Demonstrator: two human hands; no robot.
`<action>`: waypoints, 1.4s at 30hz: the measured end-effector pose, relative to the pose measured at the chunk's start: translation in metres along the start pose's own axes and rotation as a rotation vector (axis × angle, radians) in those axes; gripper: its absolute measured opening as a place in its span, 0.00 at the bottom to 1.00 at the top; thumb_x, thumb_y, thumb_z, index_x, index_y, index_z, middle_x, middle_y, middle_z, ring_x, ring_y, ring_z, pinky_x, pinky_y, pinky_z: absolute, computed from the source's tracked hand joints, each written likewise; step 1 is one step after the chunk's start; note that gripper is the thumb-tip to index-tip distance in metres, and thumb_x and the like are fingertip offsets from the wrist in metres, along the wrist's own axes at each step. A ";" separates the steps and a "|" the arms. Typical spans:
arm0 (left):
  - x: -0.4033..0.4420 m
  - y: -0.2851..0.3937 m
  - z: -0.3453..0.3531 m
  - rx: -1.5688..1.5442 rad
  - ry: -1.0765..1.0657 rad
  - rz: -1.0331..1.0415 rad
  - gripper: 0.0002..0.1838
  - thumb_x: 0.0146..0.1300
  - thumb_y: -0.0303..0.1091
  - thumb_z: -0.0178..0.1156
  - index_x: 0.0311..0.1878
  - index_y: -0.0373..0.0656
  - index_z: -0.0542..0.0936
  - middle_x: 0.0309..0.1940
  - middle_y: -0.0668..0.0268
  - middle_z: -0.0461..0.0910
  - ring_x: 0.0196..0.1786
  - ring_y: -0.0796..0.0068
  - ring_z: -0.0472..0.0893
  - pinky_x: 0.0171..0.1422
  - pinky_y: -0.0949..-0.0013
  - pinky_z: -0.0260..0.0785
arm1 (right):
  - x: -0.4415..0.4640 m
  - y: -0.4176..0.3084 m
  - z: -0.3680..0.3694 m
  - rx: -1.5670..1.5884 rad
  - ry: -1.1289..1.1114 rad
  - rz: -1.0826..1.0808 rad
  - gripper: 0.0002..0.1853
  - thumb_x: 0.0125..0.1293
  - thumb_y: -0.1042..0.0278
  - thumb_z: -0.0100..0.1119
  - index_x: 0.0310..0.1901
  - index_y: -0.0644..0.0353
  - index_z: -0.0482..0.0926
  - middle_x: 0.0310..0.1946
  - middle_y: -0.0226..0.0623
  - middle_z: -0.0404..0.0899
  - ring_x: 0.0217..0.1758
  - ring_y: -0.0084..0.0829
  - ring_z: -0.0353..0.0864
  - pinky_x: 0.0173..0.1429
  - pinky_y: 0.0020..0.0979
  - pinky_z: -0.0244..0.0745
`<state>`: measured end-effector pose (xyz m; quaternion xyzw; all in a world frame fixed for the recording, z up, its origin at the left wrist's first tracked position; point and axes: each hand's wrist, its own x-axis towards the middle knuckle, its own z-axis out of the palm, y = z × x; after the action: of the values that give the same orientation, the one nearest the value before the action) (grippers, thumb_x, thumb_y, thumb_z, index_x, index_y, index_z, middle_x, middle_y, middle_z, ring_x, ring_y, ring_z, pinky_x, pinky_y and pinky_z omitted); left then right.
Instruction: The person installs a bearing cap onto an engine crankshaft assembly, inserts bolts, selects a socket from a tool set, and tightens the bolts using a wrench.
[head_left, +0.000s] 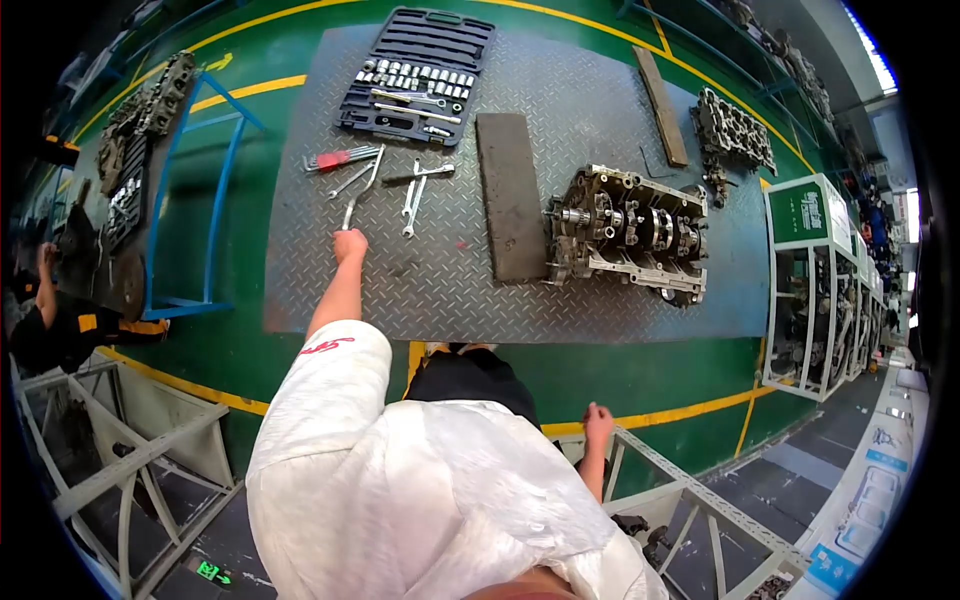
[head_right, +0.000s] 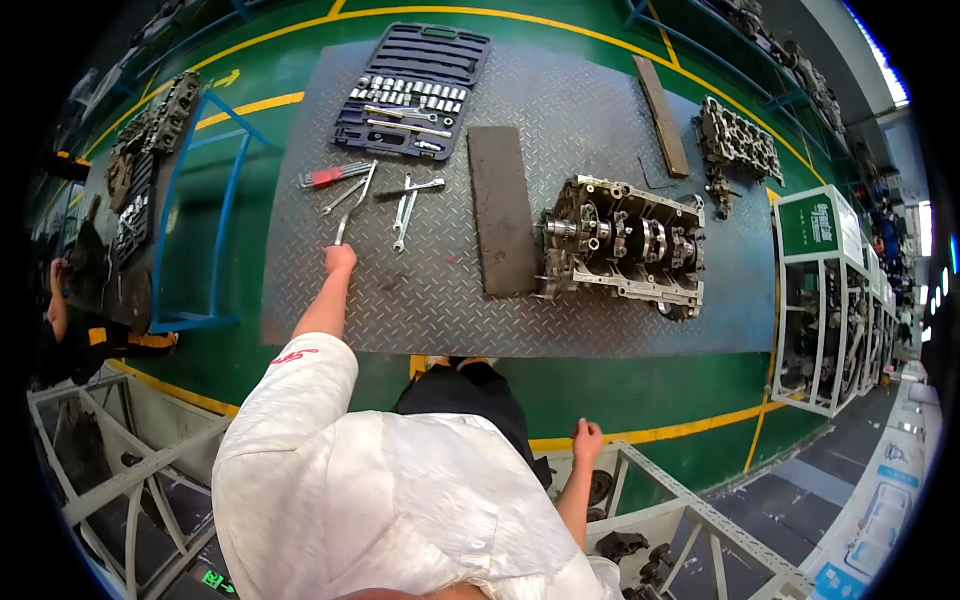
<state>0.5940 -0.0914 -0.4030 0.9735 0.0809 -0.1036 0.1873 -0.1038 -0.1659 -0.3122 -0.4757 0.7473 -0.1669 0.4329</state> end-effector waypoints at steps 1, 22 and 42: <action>-0.003 -0.001 -0.020 0.008 -0.107 0.047 0.19 0.66 0.43 0.55 0.39 0.32 0.79 0.43 0.47 0.83 0.52 0.47 0.82 0.56 0.52 0.73 | 0.010 -0.020 0.003 0.014 0.025 -0.158 0.13 0.67 0.64 0.60 0.27 0.63 0.76 0.20 0.31 0.75 0.20 0.22 0.71 0.25 0.27 0.67; -0.414 0.210 -0.339 -1.343 -1.827 -0.170 0.17 0.75 0.34 0.46 0.63 0.40 0.67 0.24 0.73 0.63 0.18 0.86 0.64 0.16 0.81 0.58 | -0.027 -0.499 -0.022 -0.212 -0.887 -1.640 0.10 0.55 0.63 0.64 0.28 0.63 0.79 0.21 0.37 0.77 0.24 0.30 0.75 0.30 0.32 0.68; -0.430 0.368 -0.140 -0.379 -0.673 1.822 0.20 0.56 0.47 0.65 0.44 0.41 0.84 0.39 0.53 0.85 0.43 0.50 0.82 0.49 0.56 0.73 | 0.020 -0.518 -0.023 0.332 -0.317 -1.140 0.21 0.66 0.55 0.65 0.20 0.61 0.75 0.14 0.18 0.62 0.18 0.10 0.56 0.21 0.23 0.46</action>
<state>0.2751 -0.4264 -0.0478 0.5374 -0.7413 -0.1765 0.3612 0.1671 -0.4416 0.0337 -0.7457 0.2657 -0.4137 0.4496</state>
